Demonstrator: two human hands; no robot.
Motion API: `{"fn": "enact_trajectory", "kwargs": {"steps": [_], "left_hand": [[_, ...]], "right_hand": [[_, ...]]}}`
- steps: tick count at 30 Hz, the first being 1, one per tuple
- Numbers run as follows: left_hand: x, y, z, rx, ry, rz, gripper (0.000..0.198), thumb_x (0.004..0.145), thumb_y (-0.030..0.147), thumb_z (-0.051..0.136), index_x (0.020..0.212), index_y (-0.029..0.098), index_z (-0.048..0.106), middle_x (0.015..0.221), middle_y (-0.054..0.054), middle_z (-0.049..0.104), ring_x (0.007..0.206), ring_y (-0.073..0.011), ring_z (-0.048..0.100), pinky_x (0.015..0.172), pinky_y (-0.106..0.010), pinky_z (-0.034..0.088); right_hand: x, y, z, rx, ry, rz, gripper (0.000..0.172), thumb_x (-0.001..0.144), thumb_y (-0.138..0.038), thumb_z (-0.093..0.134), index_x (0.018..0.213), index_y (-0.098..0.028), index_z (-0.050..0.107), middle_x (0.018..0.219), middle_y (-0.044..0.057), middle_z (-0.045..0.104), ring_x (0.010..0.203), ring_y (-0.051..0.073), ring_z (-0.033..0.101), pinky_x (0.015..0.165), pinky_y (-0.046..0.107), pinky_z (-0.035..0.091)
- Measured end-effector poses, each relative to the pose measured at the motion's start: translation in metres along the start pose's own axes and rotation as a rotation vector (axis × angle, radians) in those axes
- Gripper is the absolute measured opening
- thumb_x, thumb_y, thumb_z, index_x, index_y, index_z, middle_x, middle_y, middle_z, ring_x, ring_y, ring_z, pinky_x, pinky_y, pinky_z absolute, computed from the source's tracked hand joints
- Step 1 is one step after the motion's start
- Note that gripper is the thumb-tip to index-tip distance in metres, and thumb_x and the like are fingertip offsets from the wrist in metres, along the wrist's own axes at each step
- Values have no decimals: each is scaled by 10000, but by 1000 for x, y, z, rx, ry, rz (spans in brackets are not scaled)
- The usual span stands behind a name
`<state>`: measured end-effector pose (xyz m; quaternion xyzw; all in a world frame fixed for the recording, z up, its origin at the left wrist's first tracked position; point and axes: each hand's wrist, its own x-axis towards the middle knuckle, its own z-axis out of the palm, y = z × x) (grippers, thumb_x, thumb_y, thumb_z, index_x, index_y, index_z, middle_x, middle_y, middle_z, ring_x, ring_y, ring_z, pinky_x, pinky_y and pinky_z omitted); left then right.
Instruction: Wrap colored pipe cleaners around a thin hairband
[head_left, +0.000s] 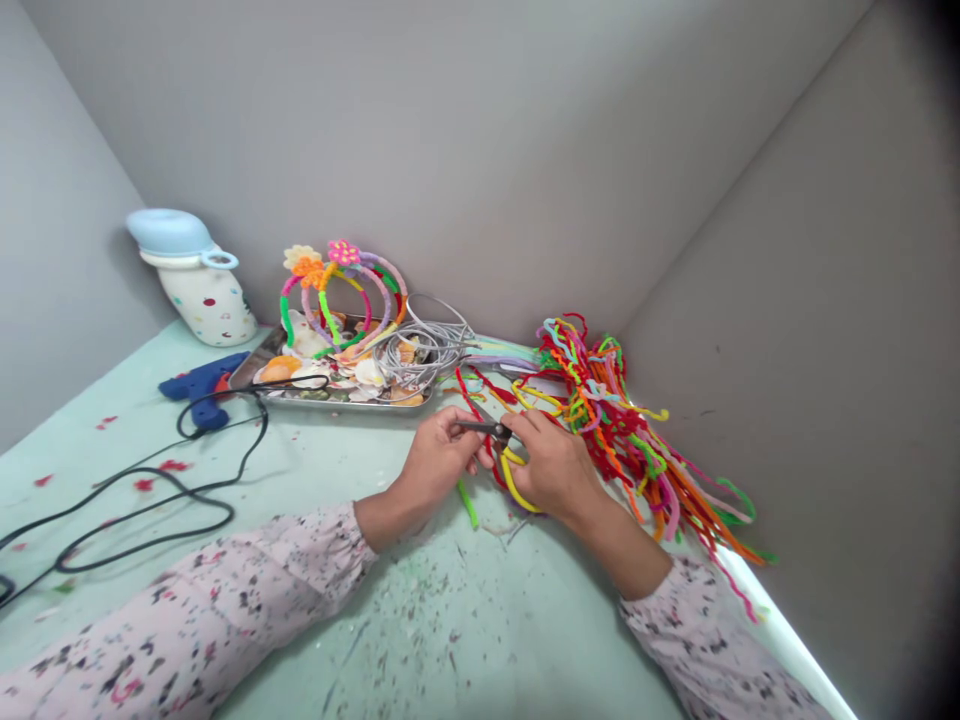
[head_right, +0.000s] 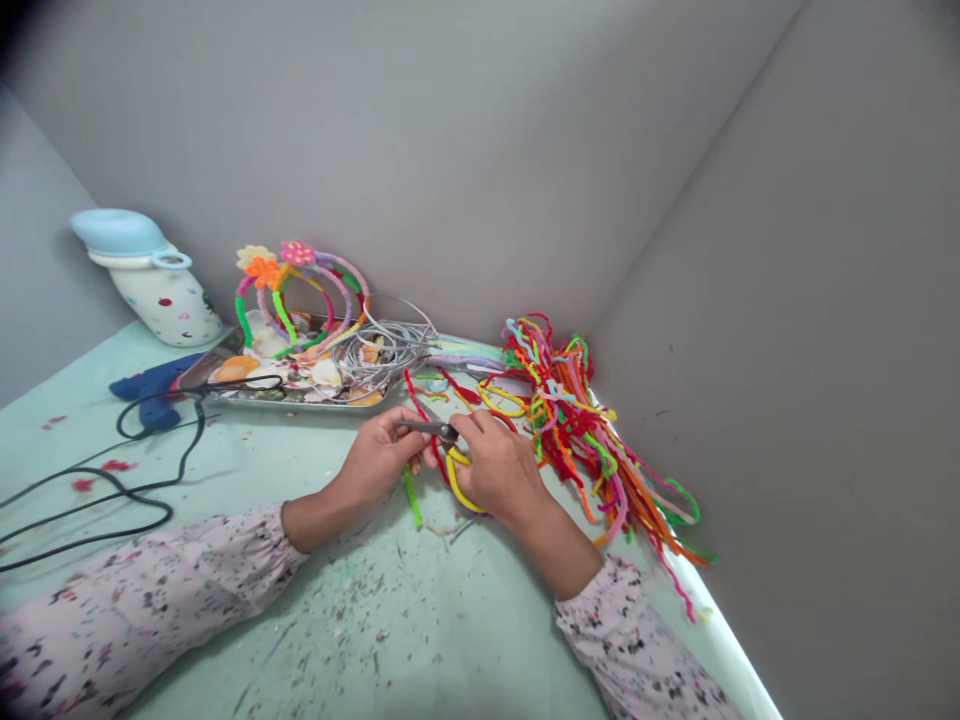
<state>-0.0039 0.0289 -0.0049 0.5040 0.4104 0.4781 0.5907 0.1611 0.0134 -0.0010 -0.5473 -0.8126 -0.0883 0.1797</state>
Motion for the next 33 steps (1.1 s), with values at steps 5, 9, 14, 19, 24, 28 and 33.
{"fn": "enact_trajectory", "kwargs": {"steps": [5,9,14,19,24,28,33], "left_hand": [[-1,-1,0,-13,-5,15,76,743,178,603,773,146,542,522,5,631,457,-102,562,456,-194,427],[-1,-2,-1,1,-15,29,79,755,188,593,796,139,548,535,0,633,461,-102,561,459,-197,431],[-1,-3,0,4,-25,25,106,752,192,596,824,129,551,562,-6,635,485,-109,578,457,-197,430],[-1,-2,0,4,-17,34,112,748,182,592,839,126,558,598,-6,638,494,-109,587,449,-197,431],[-2,0,1,-5,-2,25,98,745,175,599,820,127,557,576,0,629,497,-108,589,454,-193,431],[-3,1,2,-12,10,22,88,742,175,605,797,136,549,562,0,634,489,-110,586,455,-197,434],[-4,2,3,-15,12,10,117,760,211,610,770,154,508,531,5,632,467,-104,570,459,-193,431]], "right_hand": [[-1,-1,2,9,14,10,283,803,-236,551,1084,-241,582,948,38,630,893,191,603,694,249,428],[-2,-2,2,23,14,16,295,806,-262,566,1100,-241,580,979,41,637,900,194,609,714,252,445],[-3,-1,3,49,14,17,325,797,-236,570,1122,-228,580,1031,56,643,928,193,610,764,251,459],[-4,-1,2,24,1,19,343,774,-200,564,1115,-228,587,1017,56,648,898,190,614,750,249,463],[-4,-1,0,3,-15,19,346,766,-171,534,1101,-231,596,986,48,652,889,187,617,709,237,460],[-5,0,2,2,-18,20,338,781,-169,526,1104,-231,600,938,43,658,866,177,618,711,229,454],[-6,5,7,57,1,5,302,824,-186,526,1114,-220,601,907,38,669,831,161,624,721,221,453]]}}
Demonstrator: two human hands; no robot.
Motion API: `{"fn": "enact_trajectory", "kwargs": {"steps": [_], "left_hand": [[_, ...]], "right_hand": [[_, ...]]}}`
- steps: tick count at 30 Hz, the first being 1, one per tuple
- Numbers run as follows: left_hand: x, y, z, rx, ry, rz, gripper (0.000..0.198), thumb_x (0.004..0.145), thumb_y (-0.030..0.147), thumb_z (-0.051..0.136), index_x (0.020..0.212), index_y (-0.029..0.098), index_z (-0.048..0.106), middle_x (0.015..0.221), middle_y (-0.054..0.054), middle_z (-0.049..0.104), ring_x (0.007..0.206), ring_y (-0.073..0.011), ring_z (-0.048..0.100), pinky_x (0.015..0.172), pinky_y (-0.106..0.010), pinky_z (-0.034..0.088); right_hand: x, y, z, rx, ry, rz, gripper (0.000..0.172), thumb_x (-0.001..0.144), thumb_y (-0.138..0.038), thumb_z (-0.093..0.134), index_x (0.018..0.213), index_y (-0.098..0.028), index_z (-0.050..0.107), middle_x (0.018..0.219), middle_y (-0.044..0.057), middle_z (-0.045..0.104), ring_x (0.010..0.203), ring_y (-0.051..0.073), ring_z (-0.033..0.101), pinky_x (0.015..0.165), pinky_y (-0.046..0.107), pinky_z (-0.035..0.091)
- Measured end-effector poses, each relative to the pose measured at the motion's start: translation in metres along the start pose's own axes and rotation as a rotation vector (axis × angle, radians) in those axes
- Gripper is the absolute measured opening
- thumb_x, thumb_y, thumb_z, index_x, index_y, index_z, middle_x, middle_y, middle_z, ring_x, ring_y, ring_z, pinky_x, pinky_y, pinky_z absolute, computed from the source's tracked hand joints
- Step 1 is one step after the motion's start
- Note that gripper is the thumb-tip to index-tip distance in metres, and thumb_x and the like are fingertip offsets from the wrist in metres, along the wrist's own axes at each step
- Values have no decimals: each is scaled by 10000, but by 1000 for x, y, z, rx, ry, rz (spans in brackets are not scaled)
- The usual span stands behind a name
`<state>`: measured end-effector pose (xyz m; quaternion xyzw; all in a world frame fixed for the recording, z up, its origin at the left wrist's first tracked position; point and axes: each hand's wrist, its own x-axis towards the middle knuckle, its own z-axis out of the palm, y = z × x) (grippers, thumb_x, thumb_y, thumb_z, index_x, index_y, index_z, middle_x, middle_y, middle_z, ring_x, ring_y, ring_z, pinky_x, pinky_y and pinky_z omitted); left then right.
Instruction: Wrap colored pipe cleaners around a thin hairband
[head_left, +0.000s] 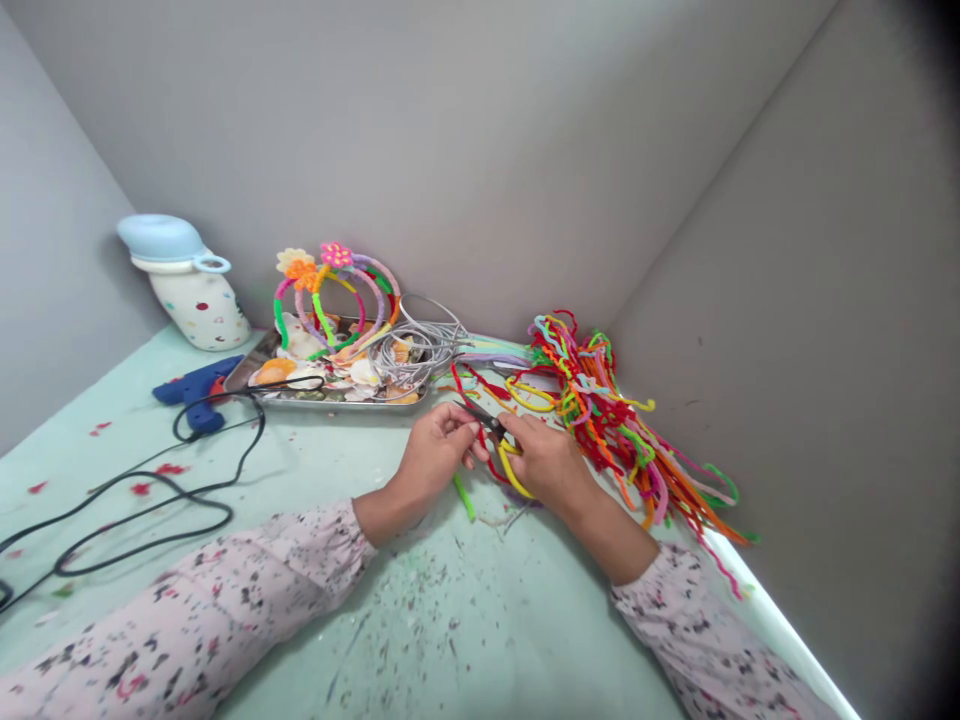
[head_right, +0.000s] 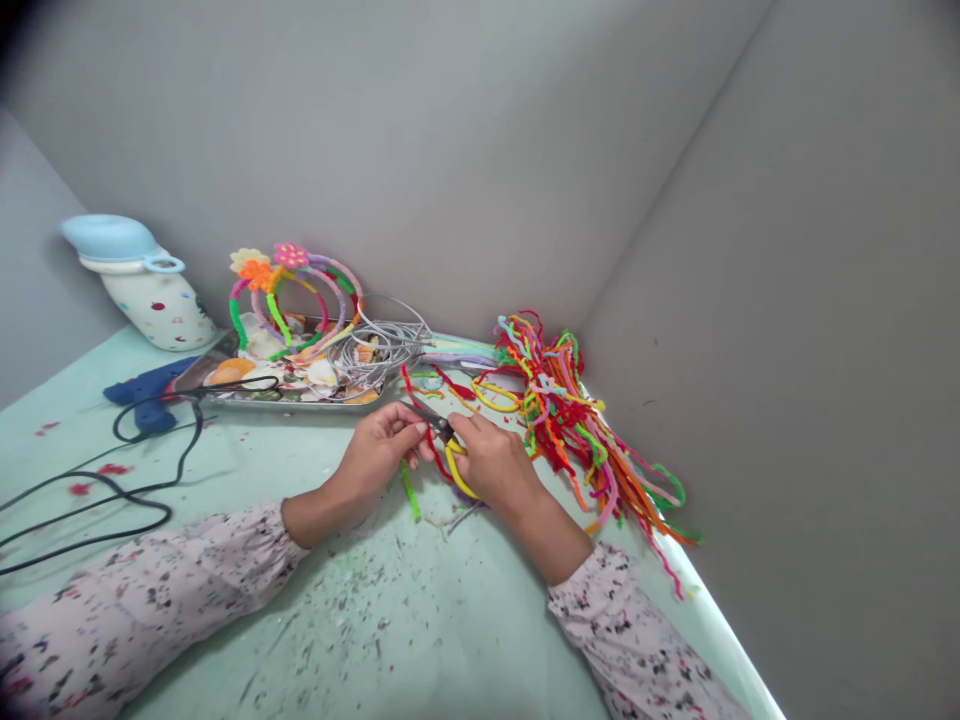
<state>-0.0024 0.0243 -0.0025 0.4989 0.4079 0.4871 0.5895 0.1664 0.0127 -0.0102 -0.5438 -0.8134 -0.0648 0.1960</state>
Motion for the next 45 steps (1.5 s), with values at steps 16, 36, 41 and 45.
{"fn": "enact_trajectory", "kwargs": {"steps": [16,36,41,45], "left_hand": [[2,2,-7,-134,-8,-33,123,792,280,582,816,175,522,605,34,583,506,-85,559,482,-179,394],[2,-5,-11,-11,-6,62,222,792,340,633,704,164,528,527,65,468,471,-70,424,488,-196,319],[9,-3,-17,-48,33,51,242,815,371,611,721,164,529,517,60,508,461,-69,448,495,-195,335],[17,0,-23,-97,70,54,273,822,381,602,686,158,521,510,45,533,454,-68,460,495,-193,344]], "right_hand": [[14,58,-5,-78,-44,340,527,838,-310,553,1332,-149,461,1136,160,631,964,264,620,774,346,473],[17,-30,-21,919,-440,279,260,910,-358,455,801,-173,601,648,-29,601,505,83,465,486,199,357],[15,-18,-35,1069,-663,357,266,884,-387,496,752,-169,573,573,-31,591,440,63,431,450,186,333],[16,-1,-52,1055,-739,342,296,892,-428,468,911,-177,623,527,-47,561,418,72,398,443,199,325]]}}
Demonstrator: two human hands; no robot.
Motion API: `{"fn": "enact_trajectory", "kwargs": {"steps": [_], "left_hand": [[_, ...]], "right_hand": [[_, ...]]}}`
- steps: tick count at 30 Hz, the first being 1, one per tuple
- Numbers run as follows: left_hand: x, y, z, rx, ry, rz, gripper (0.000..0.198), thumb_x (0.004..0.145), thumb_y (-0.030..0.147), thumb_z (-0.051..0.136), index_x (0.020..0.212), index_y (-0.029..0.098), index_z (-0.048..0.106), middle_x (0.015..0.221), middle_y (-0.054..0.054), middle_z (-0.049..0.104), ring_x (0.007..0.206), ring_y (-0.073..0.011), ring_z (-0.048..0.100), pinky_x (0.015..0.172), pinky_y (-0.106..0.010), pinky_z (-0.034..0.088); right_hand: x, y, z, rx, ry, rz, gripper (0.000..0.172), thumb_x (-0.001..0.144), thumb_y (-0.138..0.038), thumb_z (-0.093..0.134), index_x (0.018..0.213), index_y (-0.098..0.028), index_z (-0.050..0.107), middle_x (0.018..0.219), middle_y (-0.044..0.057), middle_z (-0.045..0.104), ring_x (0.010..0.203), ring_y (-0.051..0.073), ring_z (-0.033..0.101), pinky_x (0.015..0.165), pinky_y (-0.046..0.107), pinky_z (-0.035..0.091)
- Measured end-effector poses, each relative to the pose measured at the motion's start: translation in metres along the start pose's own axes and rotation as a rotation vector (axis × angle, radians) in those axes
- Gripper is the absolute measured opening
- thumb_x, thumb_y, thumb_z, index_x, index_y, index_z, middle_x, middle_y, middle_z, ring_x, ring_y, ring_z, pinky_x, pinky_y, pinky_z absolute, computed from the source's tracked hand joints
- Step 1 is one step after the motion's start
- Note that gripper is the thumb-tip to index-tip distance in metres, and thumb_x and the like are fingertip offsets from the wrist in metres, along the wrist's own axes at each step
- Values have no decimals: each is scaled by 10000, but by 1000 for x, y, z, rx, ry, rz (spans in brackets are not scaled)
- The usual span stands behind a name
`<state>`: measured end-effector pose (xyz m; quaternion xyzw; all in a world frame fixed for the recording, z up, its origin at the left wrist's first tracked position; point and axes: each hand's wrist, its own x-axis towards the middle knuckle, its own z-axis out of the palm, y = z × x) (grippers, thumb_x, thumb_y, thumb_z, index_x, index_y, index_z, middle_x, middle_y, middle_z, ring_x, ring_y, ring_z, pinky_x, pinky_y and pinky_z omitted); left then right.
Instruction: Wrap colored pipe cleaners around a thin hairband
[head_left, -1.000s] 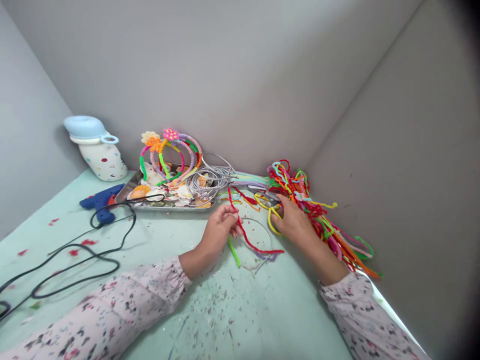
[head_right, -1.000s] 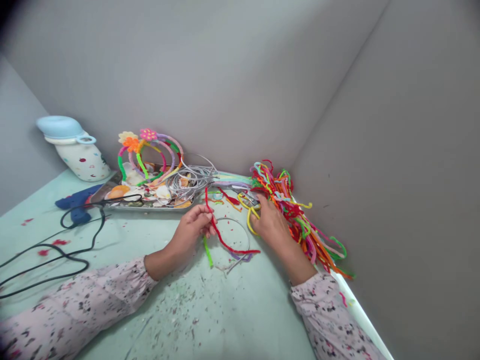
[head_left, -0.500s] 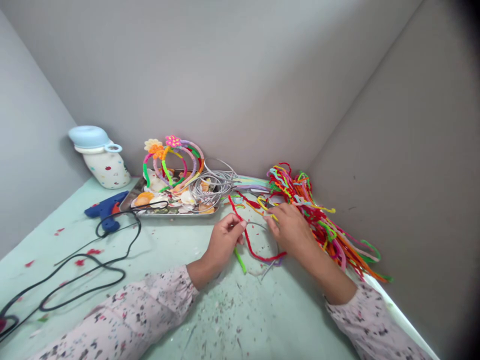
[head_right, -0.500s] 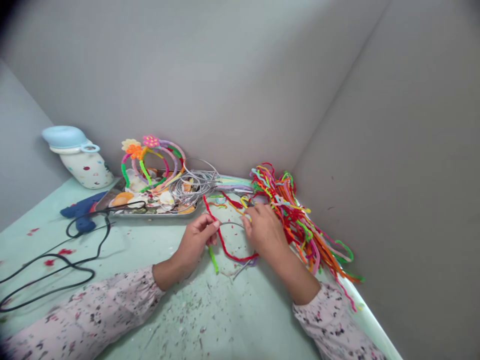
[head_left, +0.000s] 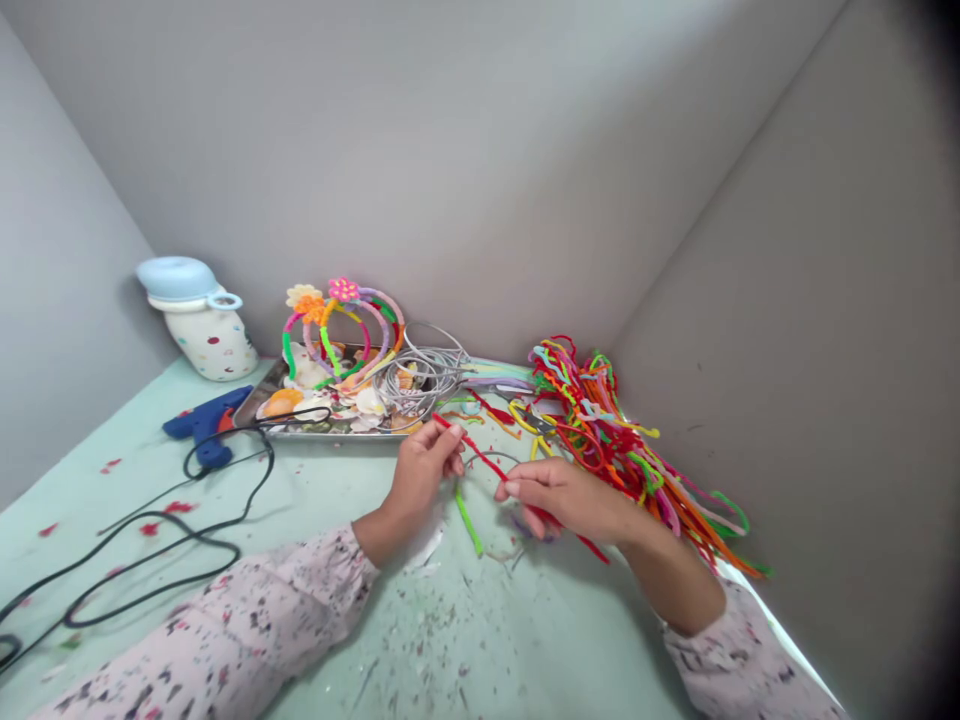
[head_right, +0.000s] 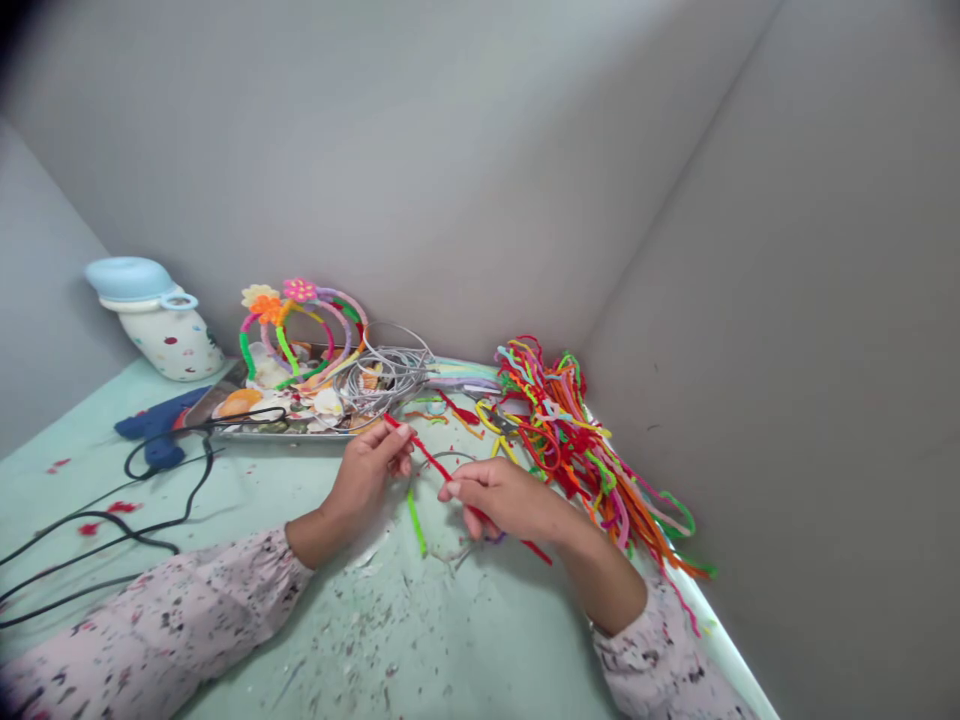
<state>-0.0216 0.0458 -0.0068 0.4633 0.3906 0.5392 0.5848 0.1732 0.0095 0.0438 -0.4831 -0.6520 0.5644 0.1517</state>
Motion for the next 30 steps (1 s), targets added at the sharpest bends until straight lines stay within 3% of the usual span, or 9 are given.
{"fn": "enact_trajectory", "kwargs": {"steps": [3,12,17,22,24,27,28,30], "left_hand": [[3,1,-1,-17,22,6,277,808,379,616,670,156,525,529,44,533,447,-63,464,483,-192,337],[1,4,-2,61,45,46,347,817,384,601,585,158,476,484,54,462,423,-53,389,454,-186,297],[-3,5,1,100,46,26,353,813,354,593,559,158,446,470,60,432,403,-46,343,420,-182,257],[-3,7,2,61,40,-68,366,815,428,565,581,156,497,483,48,452,383,-47,340,397,-192,227],[-1,7,1,77,1,-97,441,852,521,472,616,154,536,492,35,468,379,-57,355,405,-201,238],[6,4,-3,303,-43,-91,437,839,551,465,667,159,555,519,35,469,412,-75,379,438,-211,266],[8,4,-4,433,-56,-73,391,816,521,515,662,163,539,538,36,473,436,-79,384,458,-214,276],[11,6,-6,665,-55,-29,322,768,465,577,658,168,515,571,26,504,512,-103,433,511,-222,302]], "right_hand": [[-6,-5,-7,-83,19,3,293,880,-422,491,840,-170,635,499,-52,526,424,71,382,436,199,297],[-18,-14,-21,-215,-33,56,271,889,-369,453,877,-180,647,517,-47,550,452,82,401,466,204,332],[-32,-17,-32,-330,-79,39,339,887,-408,477,656,-176,565,534,-36,556,475,76,420,485,200,350],[-42,-18,-42,-233,-76,40,320,888,-447,490,760,-182,618,568,-26,598,479,78,467,488,199,389],[-45,-18,-48,-145,-15,38,278,880,-431,518,984,-204,639,602,-28,623,468,78,484,461,195,386],[-51,-17,-56,4,214,-20,531,865,-382,567,1363,-278,414,717,-25,661,444,70,485,424,193,379],[-53,-17,-59,61,293,-61,577,860,-371,581,1392,-296,370,754,-21,666,451,68,490,429,194,392],[-58,-17,-63,189,416,-152,524,844,-356,612,1336,-301,440,804,-11,664,481,69,511,447,198,424]]}}
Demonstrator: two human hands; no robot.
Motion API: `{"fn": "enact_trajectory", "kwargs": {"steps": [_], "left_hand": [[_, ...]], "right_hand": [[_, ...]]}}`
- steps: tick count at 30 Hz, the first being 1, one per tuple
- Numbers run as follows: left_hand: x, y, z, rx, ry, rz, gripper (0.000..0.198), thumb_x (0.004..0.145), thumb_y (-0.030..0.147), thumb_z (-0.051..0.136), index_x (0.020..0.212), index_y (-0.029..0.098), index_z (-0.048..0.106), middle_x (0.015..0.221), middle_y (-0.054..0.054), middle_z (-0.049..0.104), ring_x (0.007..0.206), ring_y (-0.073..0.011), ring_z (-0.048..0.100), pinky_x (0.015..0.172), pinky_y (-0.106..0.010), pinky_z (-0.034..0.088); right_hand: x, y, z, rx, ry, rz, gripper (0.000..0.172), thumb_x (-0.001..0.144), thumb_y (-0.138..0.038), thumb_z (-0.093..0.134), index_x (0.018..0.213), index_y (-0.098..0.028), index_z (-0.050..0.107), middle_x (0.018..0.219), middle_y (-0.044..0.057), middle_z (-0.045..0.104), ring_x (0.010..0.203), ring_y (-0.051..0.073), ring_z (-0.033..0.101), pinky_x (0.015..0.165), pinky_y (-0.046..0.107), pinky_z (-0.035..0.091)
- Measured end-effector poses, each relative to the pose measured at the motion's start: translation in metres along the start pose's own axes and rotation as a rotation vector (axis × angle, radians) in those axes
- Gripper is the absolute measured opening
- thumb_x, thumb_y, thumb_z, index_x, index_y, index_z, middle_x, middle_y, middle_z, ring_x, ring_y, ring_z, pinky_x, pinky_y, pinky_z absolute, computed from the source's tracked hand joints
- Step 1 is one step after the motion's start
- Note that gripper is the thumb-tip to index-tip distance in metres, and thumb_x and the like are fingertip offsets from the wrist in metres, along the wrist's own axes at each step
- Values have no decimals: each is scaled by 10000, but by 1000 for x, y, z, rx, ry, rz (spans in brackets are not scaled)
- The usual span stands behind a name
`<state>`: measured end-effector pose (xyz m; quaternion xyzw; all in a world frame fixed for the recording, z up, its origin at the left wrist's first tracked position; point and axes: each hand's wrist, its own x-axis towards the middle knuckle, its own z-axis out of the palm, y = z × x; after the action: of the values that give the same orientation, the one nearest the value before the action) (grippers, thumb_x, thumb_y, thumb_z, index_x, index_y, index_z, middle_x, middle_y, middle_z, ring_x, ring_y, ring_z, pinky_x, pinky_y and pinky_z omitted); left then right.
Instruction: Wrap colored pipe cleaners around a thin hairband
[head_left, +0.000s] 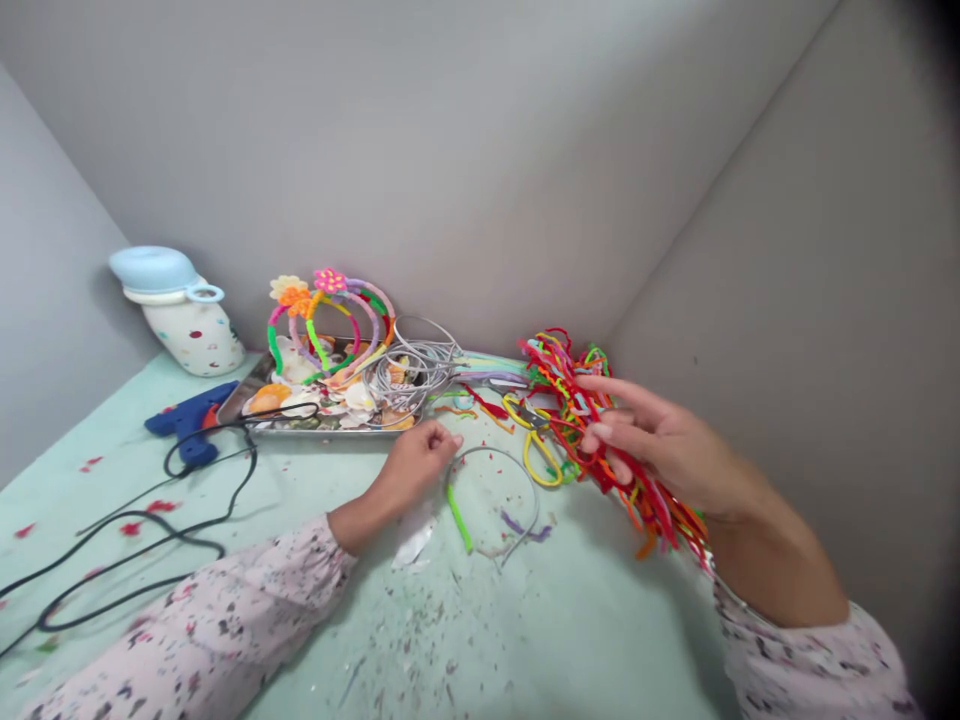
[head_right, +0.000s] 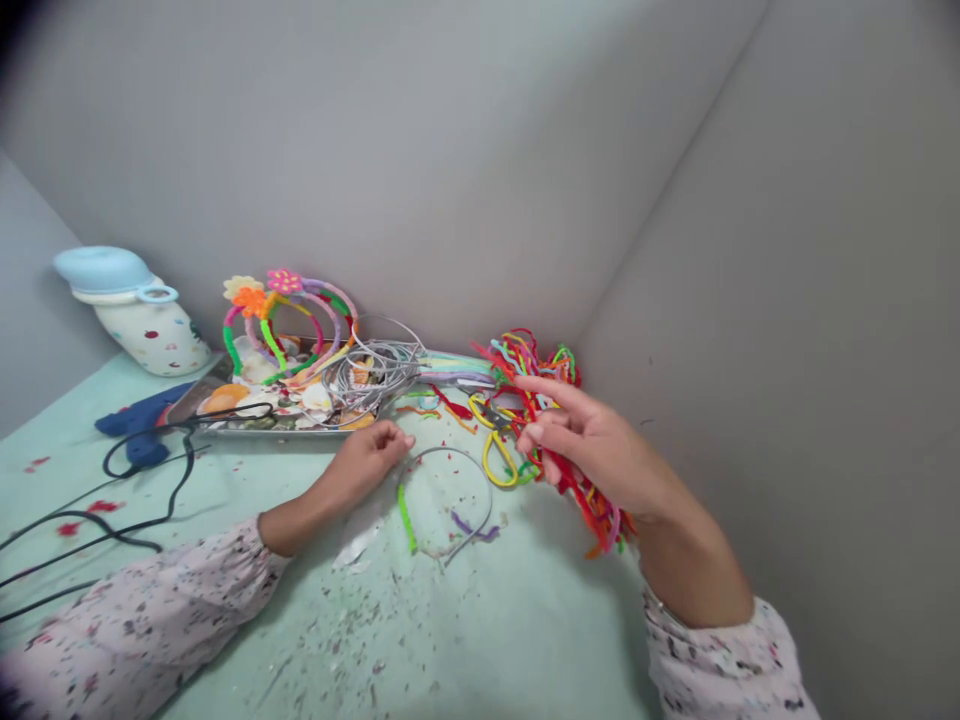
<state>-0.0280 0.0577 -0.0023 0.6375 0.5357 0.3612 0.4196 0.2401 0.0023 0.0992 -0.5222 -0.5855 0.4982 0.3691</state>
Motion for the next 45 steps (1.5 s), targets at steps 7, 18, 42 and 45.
{"fn": "enact_trajectory", "kwargs": {"steps": [7,18,42,45], "left_hand": [[-6,8,-11,461,-181,-59,403,600,563,689,541,184,565,501,-10,516,458,-126,386,510,-251,192],[-9,3,-4,170,-72,40,194,575,225,709,456,197,558,408,20,492,380,-108,379,449,-224,174],[4,46,-38,-1006,-268,-76,181,742,247,704,747,164,542,709,-2,574,578,-77,553,492,-166,411],[6,56,-54,-1062,-158,20,140,763,231,678,759,176,549,705,3,562,570,-78,539,491,-174,416]], "right_hand": [[-8,-12,-11,314,200,-204,189,806,-359,628,948,-237,651,887,44,686,630,134,636,451,216,451],[2,-7,6,281,481,-381,104,857,-352,592,900,-268,638,622,-45,568,498,92,507,453,223,386],[25,34,16,-56,-227,110,281,807,-437,628,844,-160,599,547,-68,478,443,45,381,415,176,273],[26,55,34,-35,-727,379,390,809,-514,586,866,-132,638,609,-12,617,456,73,532,443,185,399]]}}
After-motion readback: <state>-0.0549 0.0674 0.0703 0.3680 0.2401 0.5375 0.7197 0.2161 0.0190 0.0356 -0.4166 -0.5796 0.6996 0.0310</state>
